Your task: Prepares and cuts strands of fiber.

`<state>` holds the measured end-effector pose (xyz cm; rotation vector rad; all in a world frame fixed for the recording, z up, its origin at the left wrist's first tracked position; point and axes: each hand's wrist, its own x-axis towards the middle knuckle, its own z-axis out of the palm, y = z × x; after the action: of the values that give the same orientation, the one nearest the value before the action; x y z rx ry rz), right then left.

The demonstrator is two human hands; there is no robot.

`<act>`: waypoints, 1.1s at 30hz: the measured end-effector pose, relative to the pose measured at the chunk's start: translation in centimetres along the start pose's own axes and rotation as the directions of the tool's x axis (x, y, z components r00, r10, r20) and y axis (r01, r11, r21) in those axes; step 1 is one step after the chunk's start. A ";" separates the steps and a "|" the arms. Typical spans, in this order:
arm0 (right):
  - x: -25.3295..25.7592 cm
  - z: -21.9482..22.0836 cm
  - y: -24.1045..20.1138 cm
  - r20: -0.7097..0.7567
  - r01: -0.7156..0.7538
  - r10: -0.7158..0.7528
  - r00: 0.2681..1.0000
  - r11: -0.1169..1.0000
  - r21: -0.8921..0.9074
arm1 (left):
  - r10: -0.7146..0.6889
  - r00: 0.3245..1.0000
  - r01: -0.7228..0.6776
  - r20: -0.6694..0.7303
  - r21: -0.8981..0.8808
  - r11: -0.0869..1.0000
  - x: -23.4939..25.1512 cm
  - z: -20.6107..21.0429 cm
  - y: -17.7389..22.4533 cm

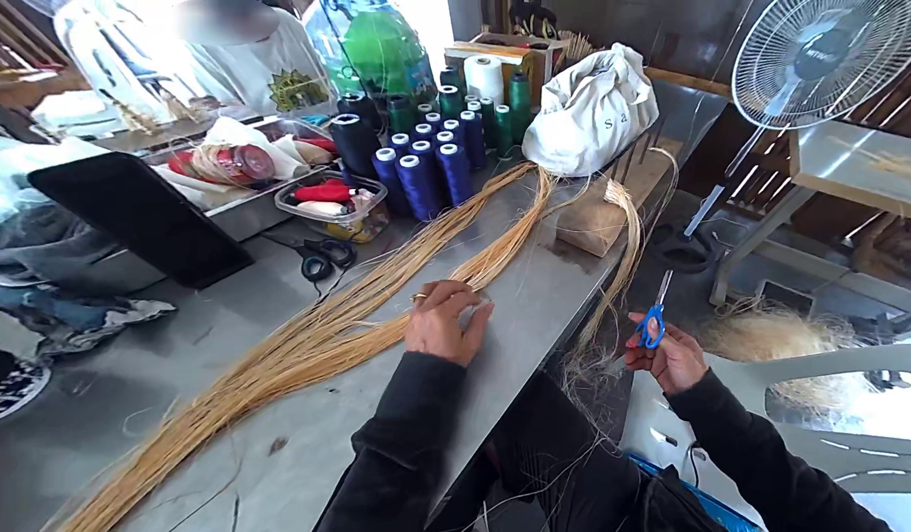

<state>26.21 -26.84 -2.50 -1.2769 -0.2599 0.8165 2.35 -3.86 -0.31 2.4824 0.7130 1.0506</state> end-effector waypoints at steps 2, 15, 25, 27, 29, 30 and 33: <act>0.9 -0.3 0.6 -0.031 -0.005 0.005 1.000 1.000 0.002 | -0.062 0.998 0.060 0.030 0.074 0.995 0.1 0.1 -0.1; 1.4 3.6 0.8 0.563 -0.139 -0.004 0.827 0.968 0.211 | -0.126 0.988 0.117 0.089 0.101 0.988 -0.6 0.4 -0.7; 5.5 5.3 0.9 0.309 -0.124 -0.006 0.951 0.909 0.398 | -0.133 0.985 0.121 0.106 0.110 0.987 -0.8 0.4 -1.0; 5.0 5.1 0.7 0.249 -0.121 0.022 0.968 0.915 0.386 | -0.138 0.985 0.126 0.106 0.114 0.985 -0.8 0.4 -0.9; 3.8 4.5 0.9 0.272 -0.096 0.000 0.962 0.935 0.340 | -0.140 0.984 0.128 0.106 0.119 0.985 -0.8 0.4 -1.0; 3.0 4.1 1.0 0.269 -0.054 -0.033 0.963 0.949 0.312 | -0.144 0.984 0.131 0.109 0.119 0.984 -0.8 0.4 -1.1; 1.6 2.6 1.2 0.271 0.148 -0.206 0.940 0.965 0.218 | -0.138 0.984 0.125 0.111 0.110 0.986 -0.8 0.5 -1.3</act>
<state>25.29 -23.71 -3.24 -0.9324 -0.5131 0.8512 1.80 -3.35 -1.73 2.5194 0.9010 0.8310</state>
